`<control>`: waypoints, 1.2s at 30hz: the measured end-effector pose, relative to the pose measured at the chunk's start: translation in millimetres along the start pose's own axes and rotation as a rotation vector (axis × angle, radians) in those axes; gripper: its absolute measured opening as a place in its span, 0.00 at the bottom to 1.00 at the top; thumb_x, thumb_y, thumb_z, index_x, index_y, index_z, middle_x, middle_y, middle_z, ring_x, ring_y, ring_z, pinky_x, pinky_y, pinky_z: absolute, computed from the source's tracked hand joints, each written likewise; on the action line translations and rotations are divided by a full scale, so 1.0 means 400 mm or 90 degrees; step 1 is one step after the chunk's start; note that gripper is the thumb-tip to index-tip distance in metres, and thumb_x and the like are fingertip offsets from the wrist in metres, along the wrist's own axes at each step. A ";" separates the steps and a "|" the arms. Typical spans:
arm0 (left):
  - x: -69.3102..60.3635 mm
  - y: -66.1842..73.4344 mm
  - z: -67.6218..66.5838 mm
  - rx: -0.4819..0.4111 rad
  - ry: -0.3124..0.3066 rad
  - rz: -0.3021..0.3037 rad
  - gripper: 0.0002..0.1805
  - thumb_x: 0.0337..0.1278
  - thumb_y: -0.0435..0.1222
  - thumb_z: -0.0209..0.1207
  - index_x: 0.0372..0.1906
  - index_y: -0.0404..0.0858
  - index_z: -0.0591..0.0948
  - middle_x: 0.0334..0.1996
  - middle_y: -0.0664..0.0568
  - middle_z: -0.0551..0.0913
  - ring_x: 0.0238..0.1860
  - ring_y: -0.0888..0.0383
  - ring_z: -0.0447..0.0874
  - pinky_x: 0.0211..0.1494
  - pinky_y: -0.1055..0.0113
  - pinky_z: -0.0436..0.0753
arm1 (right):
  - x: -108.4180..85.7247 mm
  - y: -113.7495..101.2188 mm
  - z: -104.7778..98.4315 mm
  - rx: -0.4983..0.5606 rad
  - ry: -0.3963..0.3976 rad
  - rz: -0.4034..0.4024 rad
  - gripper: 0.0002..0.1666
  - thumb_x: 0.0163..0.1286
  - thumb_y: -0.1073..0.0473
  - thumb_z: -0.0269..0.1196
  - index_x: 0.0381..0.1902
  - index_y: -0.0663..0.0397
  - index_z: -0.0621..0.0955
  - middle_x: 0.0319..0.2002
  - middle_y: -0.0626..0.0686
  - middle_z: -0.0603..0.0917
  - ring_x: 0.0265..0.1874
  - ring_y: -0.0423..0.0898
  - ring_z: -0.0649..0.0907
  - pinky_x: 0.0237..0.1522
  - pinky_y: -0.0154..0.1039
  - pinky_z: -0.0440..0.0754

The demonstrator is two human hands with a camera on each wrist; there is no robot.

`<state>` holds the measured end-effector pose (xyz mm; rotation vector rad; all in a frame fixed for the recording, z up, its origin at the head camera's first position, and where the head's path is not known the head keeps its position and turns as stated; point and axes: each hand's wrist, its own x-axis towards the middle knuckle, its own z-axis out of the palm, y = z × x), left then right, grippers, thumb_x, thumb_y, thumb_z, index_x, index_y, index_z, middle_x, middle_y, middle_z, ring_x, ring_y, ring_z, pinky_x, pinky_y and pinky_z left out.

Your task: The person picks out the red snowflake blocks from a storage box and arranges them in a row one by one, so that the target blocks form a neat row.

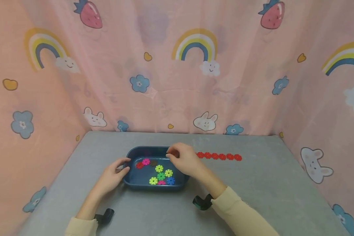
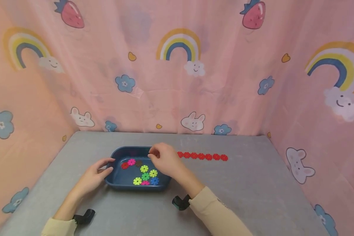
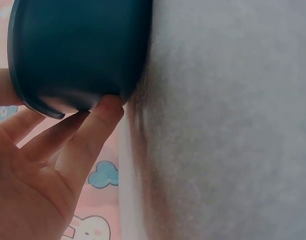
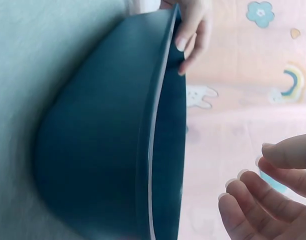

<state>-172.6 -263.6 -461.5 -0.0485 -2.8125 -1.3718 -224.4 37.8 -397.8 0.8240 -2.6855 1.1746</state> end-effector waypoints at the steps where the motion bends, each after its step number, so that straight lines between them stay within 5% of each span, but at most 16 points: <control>1: 0.001 -0.001 0.001 0.000 0.001 -0.002 0.22 0.75 0.38 0.56 0.69 0.40 0.74 0.71 0.35 0.70 0.62 0.34 0.79 0.61 0.42 0.79 | 0.005 -0.004 0.007 0.000 -0.008 -0.004 0.05 0.70 0.60 0.68 0.42 0.53 0.86 0.36 0.47 0.84 0.34 0.42 0.79 0.38 0.35 0.82; 12: 0.006 -0.007 0.000 0.002 0.008 -0.010 0.22 0.75 0.39 0.57 0.68 0.41 0.75 0.70 0.35 0.71 0.61 0.35 0.79 0.61 0.42 0.79 | 0.055 -0.051 0.101 0.067 -0.111 0.032 0.08 0.74 0.56 0.65 0.46 0.51 0.86 0.38 0.44 0.83 0.38 0.42 0.79 0.42 0.37 0.82; 24: 0.009 -0.009 0.002 -0.012 -0.002 -0.001 0.22 0.75 0.38 0.56 0.68 0.41 0.74 0.70 0.34 0.70 0.61 0.34 0.79 0.61 0.41 0.78 | 0.108 -0.058 0.219 0.107 -0.176 0.056 0.09 0.73 0.60 0.65 0.46 0.58 0.84 0.34 0.47 0.85 0.29 0.40 0.81 0.29 0.33 0.81; 36: 0.012 -0.014 0.002 -0.025 0.000 0.003 0.21 0.74 0.37 0.57 0.68 0.41 0.75 0.69 0.34 0.72 0.61 0.34 0.79 0.61 0.41 0.78 | 0.134 -0.037 0.276 0.068 -0.208 0.094 0.07 0.72 0.62 0.65 0.45 0.58 0.84 0.37 0.49 0.85 0.35 0.42 0.82 0.40 0.37 0.84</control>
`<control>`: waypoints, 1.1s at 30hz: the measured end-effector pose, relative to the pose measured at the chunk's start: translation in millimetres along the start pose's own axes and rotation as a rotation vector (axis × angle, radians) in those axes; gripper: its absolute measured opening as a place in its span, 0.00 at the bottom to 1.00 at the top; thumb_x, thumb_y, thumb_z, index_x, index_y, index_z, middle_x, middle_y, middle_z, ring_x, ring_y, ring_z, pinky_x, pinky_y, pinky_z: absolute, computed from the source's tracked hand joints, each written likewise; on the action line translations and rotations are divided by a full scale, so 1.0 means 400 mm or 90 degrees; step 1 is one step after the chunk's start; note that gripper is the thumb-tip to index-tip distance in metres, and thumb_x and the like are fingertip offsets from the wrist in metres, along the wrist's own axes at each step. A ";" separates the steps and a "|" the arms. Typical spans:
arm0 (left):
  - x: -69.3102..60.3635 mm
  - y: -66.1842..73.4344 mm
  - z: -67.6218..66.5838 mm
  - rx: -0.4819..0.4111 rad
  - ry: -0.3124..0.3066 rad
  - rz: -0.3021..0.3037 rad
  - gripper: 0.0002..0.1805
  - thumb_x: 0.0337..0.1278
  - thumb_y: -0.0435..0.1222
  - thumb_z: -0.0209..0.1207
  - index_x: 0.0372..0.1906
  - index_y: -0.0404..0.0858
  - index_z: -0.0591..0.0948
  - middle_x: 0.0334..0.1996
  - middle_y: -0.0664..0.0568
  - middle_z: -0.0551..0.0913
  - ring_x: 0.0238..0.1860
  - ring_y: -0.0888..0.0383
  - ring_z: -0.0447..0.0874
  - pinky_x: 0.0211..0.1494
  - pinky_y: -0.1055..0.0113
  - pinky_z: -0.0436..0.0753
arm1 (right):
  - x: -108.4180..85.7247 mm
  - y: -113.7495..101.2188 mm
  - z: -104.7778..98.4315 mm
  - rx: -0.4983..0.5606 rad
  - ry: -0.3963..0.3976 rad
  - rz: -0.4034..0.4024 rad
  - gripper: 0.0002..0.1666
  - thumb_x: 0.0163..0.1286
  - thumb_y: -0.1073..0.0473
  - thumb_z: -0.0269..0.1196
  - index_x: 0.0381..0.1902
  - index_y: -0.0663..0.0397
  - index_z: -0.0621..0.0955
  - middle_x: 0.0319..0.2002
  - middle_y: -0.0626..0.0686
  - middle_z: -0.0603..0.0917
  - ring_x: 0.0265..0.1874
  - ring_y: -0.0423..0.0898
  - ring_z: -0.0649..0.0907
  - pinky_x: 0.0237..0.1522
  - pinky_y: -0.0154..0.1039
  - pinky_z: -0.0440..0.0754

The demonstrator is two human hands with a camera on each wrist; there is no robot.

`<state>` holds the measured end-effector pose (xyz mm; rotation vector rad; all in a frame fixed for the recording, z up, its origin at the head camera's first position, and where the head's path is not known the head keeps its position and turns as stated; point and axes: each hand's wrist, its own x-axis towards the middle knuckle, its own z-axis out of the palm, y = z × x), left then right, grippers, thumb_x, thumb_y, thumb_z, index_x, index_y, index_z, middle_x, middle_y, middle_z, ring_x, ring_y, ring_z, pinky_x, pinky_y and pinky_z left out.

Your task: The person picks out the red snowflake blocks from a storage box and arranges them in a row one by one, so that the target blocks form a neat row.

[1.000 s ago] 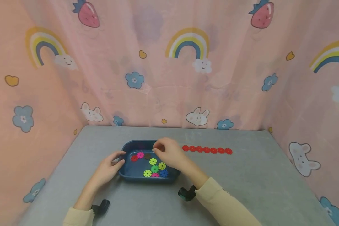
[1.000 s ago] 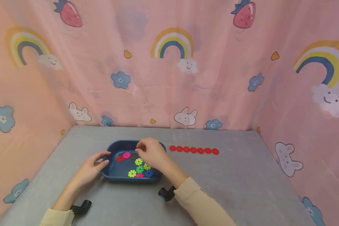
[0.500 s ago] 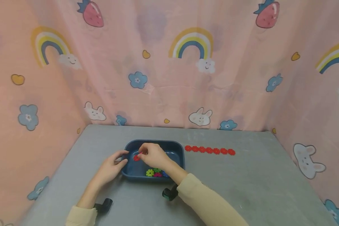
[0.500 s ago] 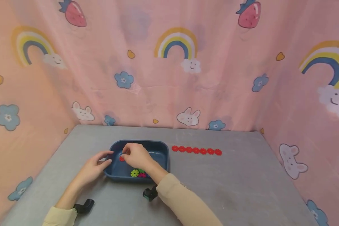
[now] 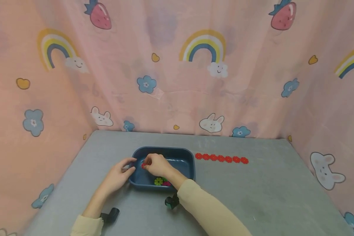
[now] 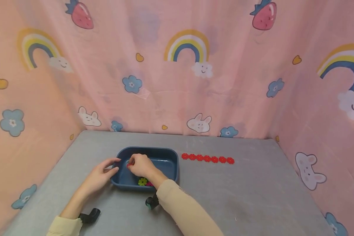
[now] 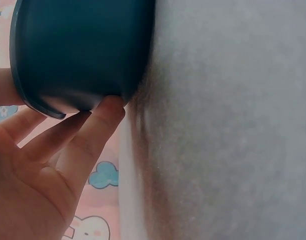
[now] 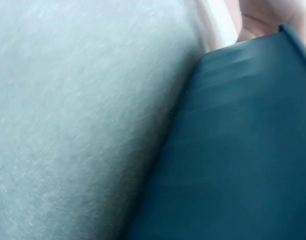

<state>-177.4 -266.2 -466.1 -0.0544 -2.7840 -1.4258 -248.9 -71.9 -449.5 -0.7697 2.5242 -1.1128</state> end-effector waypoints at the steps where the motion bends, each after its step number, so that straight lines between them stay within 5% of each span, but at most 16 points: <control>1: 0.000 0.001 0.001 -0.003 0.000 -0.001 0.21 0.74 0.37 0.57 0.68 0.41 0.75 0.69 0.34 0.72 0.61 0.34 0.79 0.61 0.41 0.78 | 0.002 0.003 0.001 -0.002 0.001 0.000 0.07 0.71 0.62 0.65 0.45 0.59 0.84 0.38 0.49 0.86 0.35 0.42 0.82 0.41 0.37 0.84; 18: 0.000 -0.001 -0.002 -0.007 -0.005 -0.001 0.21 0.75 0.38 0.56 0.68 0.42 0.75 0.70 0.34 0.70 0.62 0.35 0.79 0.61 0.40 0.78 | 0.034 0.026 0.023 -0.046 -0.027 -0.022 0.11 0.69 0.63 0.68 0.49 0.55 0.85 0.43 0.49 0.85 0.41 0.42 0.81 0.55 0.40 0.82; 33: -0.003 0.005 -0.001 -0.013 -0.003 -0.001 0.22 0.74 0.37 0.57 0.68 0.40 0.75 0.70 0.34 0.71 0.61 0.36 0.80 0.61 0.42 0.79 | 0.034 0.027 0.034 -0.117 -0.046 -0.016 0.11 0.65 0.59 0.72 0.45 0.55 0.87 0.34 0.45 0.82 0.32 0.40 0.78 0.40 0.36 0.81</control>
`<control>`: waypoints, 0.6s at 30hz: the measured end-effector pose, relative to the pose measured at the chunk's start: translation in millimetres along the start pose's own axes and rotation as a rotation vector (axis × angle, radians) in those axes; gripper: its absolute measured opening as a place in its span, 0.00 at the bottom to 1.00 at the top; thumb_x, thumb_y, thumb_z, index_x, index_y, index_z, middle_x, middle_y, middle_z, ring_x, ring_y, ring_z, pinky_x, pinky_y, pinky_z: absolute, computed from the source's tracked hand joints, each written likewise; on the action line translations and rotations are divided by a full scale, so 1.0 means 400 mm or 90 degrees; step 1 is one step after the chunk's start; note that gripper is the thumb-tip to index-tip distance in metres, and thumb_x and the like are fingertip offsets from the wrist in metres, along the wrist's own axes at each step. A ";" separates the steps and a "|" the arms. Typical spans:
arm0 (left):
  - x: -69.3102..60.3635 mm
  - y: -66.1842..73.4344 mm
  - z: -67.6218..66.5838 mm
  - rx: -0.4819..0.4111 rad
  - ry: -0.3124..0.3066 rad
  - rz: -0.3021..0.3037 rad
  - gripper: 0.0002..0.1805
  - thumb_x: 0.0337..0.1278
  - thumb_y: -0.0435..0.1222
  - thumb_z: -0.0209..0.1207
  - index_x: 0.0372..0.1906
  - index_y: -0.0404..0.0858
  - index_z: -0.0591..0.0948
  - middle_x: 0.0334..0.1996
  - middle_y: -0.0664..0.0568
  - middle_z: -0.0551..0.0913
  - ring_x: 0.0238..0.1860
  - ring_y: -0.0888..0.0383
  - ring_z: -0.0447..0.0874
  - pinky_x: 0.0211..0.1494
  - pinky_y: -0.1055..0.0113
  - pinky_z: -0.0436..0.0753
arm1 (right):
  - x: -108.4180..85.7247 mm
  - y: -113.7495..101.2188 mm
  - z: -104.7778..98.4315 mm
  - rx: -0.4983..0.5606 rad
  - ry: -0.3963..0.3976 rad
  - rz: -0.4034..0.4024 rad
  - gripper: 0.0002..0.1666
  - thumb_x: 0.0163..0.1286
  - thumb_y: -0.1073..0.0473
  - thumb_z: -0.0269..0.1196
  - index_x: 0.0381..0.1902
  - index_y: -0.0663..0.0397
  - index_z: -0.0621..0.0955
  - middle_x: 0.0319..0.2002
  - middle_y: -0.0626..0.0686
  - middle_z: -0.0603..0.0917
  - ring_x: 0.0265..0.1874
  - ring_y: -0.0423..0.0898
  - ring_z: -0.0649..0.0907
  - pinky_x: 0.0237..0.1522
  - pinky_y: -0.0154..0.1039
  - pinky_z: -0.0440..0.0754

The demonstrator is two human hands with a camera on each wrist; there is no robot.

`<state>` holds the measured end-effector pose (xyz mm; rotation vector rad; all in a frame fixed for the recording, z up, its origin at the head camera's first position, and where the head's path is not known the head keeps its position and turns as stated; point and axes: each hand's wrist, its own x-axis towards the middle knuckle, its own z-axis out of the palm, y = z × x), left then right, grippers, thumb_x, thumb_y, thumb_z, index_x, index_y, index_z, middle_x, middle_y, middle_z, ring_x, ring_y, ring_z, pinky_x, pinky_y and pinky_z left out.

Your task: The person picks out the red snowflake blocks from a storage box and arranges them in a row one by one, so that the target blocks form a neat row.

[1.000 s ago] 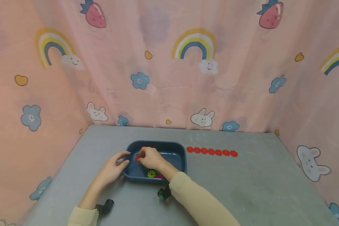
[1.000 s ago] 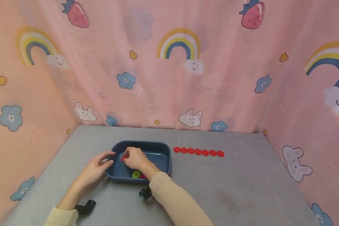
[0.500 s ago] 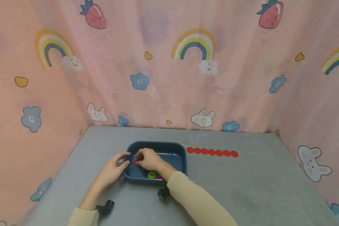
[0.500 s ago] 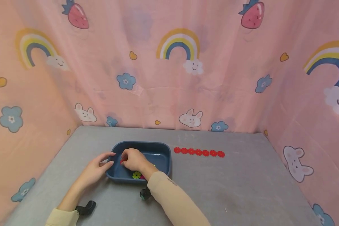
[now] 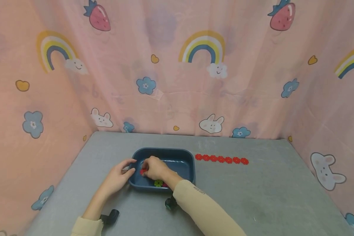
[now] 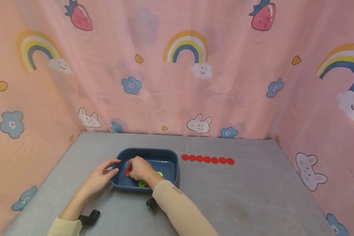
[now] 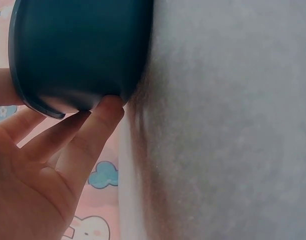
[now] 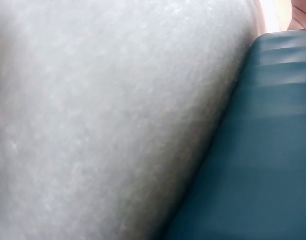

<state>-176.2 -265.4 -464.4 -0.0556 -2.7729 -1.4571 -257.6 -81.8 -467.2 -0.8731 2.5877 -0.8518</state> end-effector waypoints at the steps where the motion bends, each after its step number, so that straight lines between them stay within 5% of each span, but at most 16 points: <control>1: 0.000 0.000 -0.001 0.004 0.000 0.001 0.22 0.74 0.38 0.57 0.68 0.41 0.75 0.70 0.34 0.71 0.61 0.36 0.80 0.61 0.42 0.79 | 0.000 -0.002 0.000 0.001 -0.001 0.001 0.10 0.65 0.60 0.72 0.44 0.54 0.86 0.34 0.45 0.81 0.32 0.40 0.78 0.39 0.36 0.81; 8: 0.000 0.003 0.001 0.003 0.003 0.000 0.21 0.74 0.36 0.57 0.68 0.40 0.75 0.69 0.34 0.71 0.61 0.35 0.79 0.60 0.42 0.79 | -0.009 -0.007 -0.012 0.008 -0.007 -0.009 0.08 0.65 0.64 0.70 0.41 0.52 0.83 0.30 0.45 0.80 0.28 0.40 0.77 0.34 0.33 0.78; 18: -0.002 0.007 -0.001 0.019 0.002 0.013 0.21 0.74 0.36 0.57 0.67 0.38 0.75 0.69 0.32 0.71 0.60 0.33 0.80 0.60 0.41 0.79 | -0.032 -0.011 -0.037 0.108 -0.002 0.004 0.06 0.64 0.68 0.69 0.31 0.54 0.83 0.23 0.46 0.80 0.21 0.39 0.76 0.25 0.31 0.75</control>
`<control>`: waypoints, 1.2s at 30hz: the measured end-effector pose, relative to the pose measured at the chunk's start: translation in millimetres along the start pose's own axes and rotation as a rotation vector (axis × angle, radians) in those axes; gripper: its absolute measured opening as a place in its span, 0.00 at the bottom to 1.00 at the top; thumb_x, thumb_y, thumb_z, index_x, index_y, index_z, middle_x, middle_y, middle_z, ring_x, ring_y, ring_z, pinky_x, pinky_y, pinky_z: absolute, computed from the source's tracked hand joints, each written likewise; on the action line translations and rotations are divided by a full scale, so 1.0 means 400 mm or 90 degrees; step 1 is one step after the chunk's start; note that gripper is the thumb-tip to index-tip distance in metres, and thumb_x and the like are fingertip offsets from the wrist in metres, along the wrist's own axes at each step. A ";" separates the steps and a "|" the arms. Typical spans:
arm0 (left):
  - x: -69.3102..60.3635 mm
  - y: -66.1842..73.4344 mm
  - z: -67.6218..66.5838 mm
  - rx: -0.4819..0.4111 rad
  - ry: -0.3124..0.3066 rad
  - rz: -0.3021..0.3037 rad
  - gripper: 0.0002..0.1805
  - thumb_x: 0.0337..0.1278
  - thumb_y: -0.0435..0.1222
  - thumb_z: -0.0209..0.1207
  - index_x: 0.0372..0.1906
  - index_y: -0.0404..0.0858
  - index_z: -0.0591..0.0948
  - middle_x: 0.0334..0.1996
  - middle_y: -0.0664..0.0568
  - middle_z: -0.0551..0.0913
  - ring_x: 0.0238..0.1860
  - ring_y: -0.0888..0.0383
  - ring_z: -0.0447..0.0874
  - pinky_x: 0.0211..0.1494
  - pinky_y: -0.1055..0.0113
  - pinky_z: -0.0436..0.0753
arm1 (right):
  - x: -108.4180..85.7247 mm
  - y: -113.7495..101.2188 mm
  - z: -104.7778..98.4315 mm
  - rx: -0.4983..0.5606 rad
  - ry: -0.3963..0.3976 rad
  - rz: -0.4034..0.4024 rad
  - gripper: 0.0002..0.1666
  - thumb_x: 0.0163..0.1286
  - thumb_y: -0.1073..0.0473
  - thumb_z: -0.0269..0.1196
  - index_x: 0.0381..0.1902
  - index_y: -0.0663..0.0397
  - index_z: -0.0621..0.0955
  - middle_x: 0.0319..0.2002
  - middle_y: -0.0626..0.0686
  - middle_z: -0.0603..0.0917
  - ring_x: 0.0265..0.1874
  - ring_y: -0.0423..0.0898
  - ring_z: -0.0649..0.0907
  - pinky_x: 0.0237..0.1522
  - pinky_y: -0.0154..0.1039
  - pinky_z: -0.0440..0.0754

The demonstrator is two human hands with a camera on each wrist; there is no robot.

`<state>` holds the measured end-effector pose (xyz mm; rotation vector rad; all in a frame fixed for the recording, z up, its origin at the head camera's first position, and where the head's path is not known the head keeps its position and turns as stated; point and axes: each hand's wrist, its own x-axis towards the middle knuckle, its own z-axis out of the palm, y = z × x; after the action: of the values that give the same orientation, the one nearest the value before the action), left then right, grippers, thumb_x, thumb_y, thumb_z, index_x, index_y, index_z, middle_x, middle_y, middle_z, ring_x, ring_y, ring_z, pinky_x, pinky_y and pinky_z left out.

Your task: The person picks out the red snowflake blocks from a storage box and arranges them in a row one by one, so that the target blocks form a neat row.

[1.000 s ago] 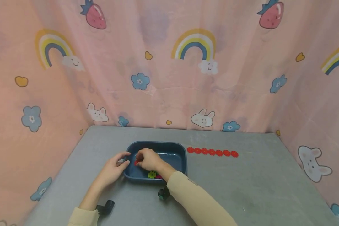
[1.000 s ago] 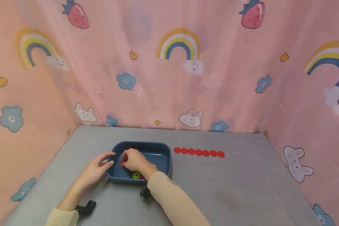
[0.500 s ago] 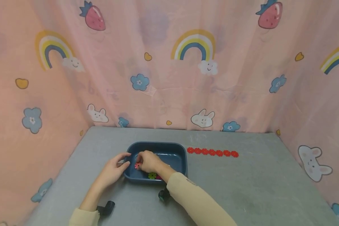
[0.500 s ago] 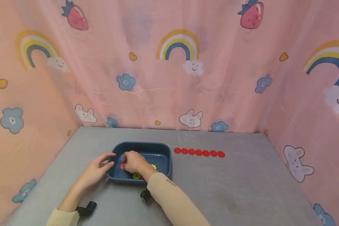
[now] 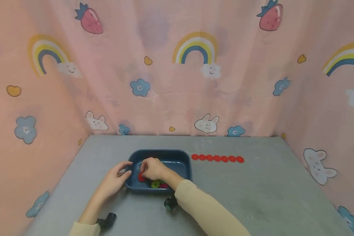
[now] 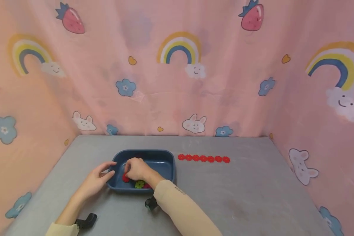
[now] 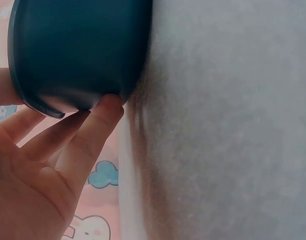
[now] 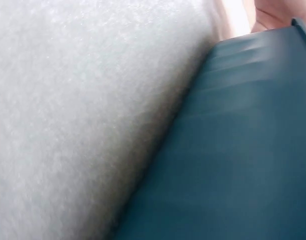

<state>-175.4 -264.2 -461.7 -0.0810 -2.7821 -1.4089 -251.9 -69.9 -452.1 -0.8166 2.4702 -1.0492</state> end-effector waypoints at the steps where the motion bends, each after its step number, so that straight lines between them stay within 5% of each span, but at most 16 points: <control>1: -0.002 -0.001 0.000 0.000 0.002 -0.005 0.21 0.74 0.36 0.57 0.67 0.39 0.75 0.69 0.32 0.71 0.60 0.33 0.80 0.60 0.41 0.79 | -0.003 -0.002 -0.001 0.004 -0.001 0.004 0.06 0.64 0.68 0.69 0.31 0.54 0.83 0.22 0.46 0.80 0.20 0.39 0.76 0.25 0.31 0.75; 14: -0.009 -0.008 -0.003 0.008 0.002 -0.021 0.22 0.74 0.36 0.56 0.68 0.39 0.74 0.70 0.33 0.70 0.61 0.33 0.79 0.61 0.42 0.79 | -0.062 -0.034 -0.049 0.037 -0.004 0.011 0.02 0.64 0.66 0.68 0.33 0.56 0.83 0.22 0.47 0.82 0.17 0.42 0.81 0.24 0.32 0.82; 23: -0.004 -0.003 -0.001 -0.002 -0.003 -0.020 0.22 0.75 0.38 0.57 0.69 0.40 0.74 0.70 0.34 0.70 0.62 0.33 0.79 0.61 0.43 0.79 | -0.132 -0.054 -0.101 0.027 0.000 -0.045 0.03 0.68 0.64 0.68 0.34 0.52 0.82 0.25 0.46 0.82 0.21 0.40 0.80 0.25 0.32 0.80; 36: -0.001 -0.002 0.001 0.018 0.008 -0.016 0.22 0.74 0.37 0.57 0.68 0.41 0.75 0.69 0.34 0.71 0.61 0.34 0.80 0.60 0.43 0.80 | -0.257 0.002 -0.179 0.007 0.068 -0.073 0.05 0.68 0.61 0.69 0.35 0.47 0.83 0.28 0.41 0.81 0.27 0.42 0.79 0.28 0.35 0.82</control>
<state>-175.1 -264.3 -462.7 -0.0358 -2.8013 -1.3698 -207.9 33.3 -396.5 -0.9308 2.5281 -1.1734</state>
